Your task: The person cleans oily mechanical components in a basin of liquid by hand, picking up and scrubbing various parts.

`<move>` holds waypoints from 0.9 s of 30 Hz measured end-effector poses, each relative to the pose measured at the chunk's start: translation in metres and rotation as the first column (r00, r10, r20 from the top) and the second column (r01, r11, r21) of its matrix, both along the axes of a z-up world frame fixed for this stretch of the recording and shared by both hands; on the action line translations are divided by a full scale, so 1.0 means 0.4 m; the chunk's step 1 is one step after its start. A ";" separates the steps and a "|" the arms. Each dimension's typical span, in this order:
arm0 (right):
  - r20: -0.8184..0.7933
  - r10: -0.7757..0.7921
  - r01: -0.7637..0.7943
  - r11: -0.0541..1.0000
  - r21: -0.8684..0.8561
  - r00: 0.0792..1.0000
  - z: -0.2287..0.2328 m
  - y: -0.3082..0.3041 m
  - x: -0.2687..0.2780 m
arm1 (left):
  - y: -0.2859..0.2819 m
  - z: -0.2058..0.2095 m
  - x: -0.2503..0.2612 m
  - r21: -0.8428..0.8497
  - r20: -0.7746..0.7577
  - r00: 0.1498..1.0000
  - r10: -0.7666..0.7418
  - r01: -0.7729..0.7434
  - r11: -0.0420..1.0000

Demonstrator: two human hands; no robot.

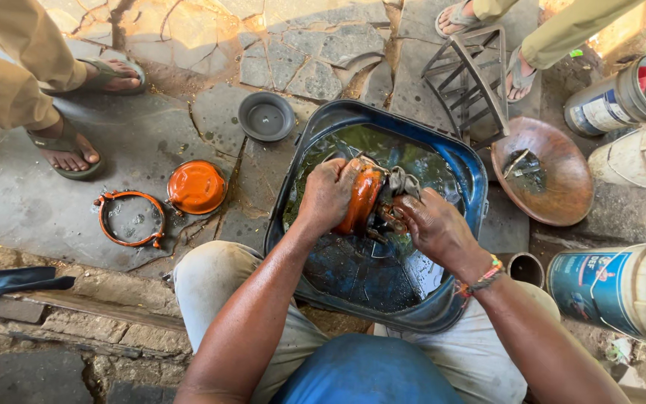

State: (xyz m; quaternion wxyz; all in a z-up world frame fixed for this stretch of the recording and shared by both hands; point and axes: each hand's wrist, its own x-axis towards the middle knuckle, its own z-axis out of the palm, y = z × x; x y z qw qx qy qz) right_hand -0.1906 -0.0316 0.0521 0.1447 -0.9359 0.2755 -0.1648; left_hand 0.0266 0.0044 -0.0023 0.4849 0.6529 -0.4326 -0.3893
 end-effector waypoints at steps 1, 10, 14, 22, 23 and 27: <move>-0.024 -0.001 0.001 1.000 0.003 1.000 0.002 -0.003 -0.002 | -0.005 -0.002 0.002 0.008 -0.013 1.000 0.007 -0.007 1.000; -0.183 -0.442 0.479 0.806 0.348 0.878 0.053 -0.014 -0.005 | -0.001 0.008 0.005 0.012 -0.058 0.998 -0.014 0.015 1.000; 0.138 -0.084 0.092 0.994 -0.054 0.987 0.037 -0.018 0.019 | 0.001 0.022 0.000 0.044 -0.017 0.999 -0.038 0.038 0.998; -0.144 -0.160 0.127 0.968 -0.219 0.977 -0.022 -0.047 0.048 | 0.005 0.018 -0.005 0.008 -0.021 0.999 -0.036 0.037 0.999; -0.130 -0.167 0.135 0.965 -0.226 0.977 -0.033 -0.063 0.047 | 0.003 0.018 -0.011 0.027 0.013 0.999 -0.029 0.029 0.999; -0.201 -0.342 0.356 0.933 0.041 0.918 -0.109 -0.109 0.039 | 0.006 0.022 -0.038 -0.003 0.113 0.993 0.019 -0.019 1.000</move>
